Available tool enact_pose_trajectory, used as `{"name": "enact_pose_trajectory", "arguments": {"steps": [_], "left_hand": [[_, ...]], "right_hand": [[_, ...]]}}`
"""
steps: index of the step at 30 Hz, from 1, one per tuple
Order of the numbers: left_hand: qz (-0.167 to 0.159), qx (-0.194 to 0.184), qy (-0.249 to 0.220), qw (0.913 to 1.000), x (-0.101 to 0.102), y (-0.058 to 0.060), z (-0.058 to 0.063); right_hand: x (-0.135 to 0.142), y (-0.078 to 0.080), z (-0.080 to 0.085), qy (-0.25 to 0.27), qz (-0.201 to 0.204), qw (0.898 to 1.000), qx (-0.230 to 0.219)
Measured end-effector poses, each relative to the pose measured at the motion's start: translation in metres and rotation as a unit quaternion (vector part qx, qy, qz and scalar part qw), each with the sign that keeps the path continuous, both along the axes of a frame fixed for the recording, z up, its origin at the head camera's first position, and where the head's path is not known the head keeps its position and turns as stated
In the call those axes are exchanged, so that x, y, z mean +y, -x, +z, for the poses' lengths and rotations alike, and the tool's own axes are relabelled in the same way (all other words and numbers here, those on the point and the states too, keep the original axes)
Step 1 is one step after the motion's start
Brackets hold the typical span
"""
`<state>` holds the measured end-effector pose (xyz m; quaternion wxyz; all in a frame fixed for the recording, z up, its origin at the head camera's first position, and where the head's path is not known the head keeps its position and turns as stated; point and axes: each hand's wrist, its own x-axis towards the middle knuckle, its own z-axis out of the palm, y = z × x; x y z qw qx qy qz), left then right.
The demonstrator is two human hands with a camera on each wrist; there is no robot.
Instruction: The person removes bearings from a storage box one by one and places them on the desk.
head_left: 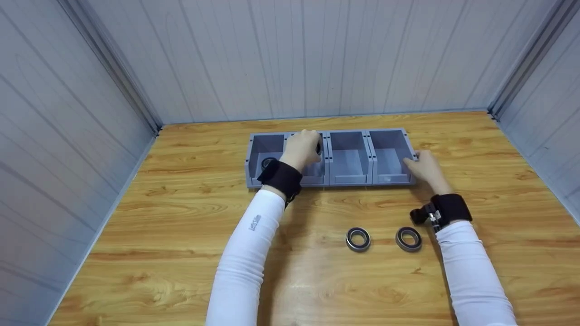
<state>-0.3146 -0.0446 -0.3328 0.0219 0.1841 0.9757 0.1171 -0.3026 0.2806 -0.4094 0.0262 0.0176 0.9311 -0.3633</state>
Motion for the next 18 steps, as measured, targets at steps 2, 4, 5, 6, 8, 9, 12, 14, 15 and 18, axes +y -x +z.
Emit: {"name": "enact_pose_trajectory", "arguments": {"steps": [2,4,5,6,8,9,12,14,15,18], "left_hand": [[0.000,-0.003,-0.004,1.0000,-0.0006,-0.0002,0.0005],[-0.001,-0.005,-0.007,1.0000,-0.0012,-0.0001,0.0010],[-0.002,-0.006,-0.007,1.0000,-0.0017,0.0000,0.0011],[-0.005,-0.006,-0.008,0.9999,-0.0020,-0.0001,0.0012],[-0.008,-0.005,-0.006,0.9999,-0.0028,0.0001,0.0018],[-0.010,-0.005,-0.006,0.9999,-0.0032,0.0001,0.0023],[-0.015,-0.006,-0.008,0.9998,-0.0044,-0.0001,0.0043],[-0.018,-0.008,-0.011,0.9997,-0.0053,-0.0003,0.0057],[-0.020,-0.011,-0.013,0.9997,-0.0059,-0.0006,0.0064],[-0.023,-0.017,-0.016,0.9995,-0.0078,-0.0024,0.0081]], "right_hand": [[-0.0001,0.0002,-0.0003,-0.007,0.000,1.000,0.008],[-0.0001,0.0004,-0.0004,-0.013,-0.001,1.000,0.012],[0.0000,0.0003,-0.0004,-0.011,-0.001,1.000,0.009],[0.0001,0.0001,-0.0002,-0.011,-0.001,1.000,0.006],[0.0002,0.0000,-0.0003,-0.008,-0.002,1.000,0.001],[0.0004,-0.0002,-0.0003,-0.006,-0.002,1.000,-0.001],[0.0011,-0.0003,-0.0008,0.001,0.000,1.000,-0.003],[0.0012,-0.0004,-0.0010,0.002,0.000,1.000,0.000],[0.0012,-0.0006,-0.0010,0.003,0.000,1.000,0.000],[0.0013,-0.0008,-0.0011,0.006,0.000,1.000,0.001]]}}
